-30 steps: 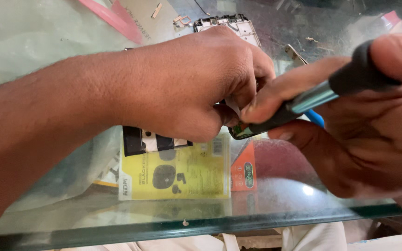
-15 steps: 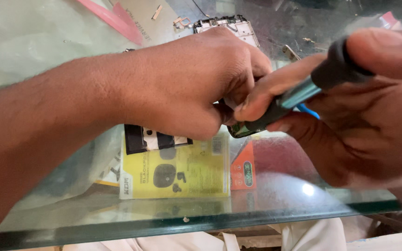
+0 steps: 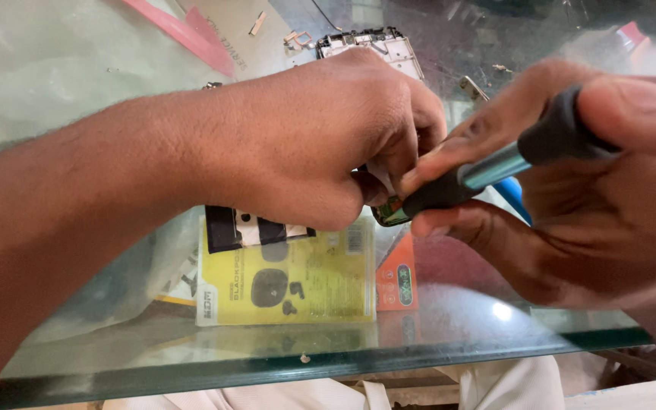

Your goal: The person repairs a disassembled smartphone on a glass workbench. They hold the phone frame and green circuit board steady with one hand while using a soldering iron to work on board contacts, occasionally repositioning the board and using a screwdriver and tweezers among the scattered tools and parts.

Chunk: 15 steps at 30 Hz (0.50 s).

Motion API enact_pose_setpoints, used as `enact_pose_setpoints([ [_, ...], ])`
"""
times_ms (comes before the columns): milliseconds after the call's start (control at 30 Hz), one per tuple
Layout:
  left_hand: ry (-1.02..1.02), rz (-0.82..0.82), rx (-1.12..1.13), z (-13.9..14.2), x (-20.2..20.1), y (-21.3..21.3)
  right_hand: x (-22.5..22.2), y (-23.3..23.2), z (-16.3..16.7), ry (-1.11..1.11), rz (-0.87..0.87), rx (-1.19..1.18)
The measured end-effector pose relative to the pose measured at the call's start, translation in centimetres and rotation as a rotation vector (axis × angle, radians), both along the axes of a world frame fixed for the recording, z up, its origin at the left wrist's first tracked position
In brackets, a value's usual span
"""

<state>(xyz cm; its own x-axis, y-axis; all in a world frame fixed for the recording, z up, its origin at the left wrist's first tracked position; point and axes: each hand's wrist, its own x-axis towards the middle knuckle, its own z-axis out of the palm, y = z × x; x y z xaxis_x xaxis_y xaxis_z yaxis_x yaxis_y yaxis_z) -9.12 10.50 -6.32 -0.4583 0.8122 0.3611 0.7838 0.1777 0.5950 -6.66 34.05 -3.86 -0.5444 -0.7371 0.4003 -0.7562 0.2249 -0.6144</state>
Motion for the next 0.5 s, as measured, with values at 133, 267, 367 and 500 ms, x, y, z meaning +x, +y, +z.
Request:
enact_pose_setpoints([
  [133, -0.021, 0.007, 0.008, -0.07, 0.04, 0.03, 0.07, -0.26, 0.51, -0.158, 0.014, 0.071],
  [267, -0.050, -0.059, 0.103, -0.05, 0.05, -0.02, -0.29, 0.25, 0.27, -0.117, 0.034, 0.058],
  [367, -0.080, -0.069, 0.109, -0.06, -0.06, 0.06, -0.12, 0.64, -0.05, -0.103, 0.025, 0.051],
  [500, -0.041, -0.023, 0.012, -0.12, -0.03, 0.00, 0.00, 0.69, -0.06, -0.063, 0.046, 0.031],
])
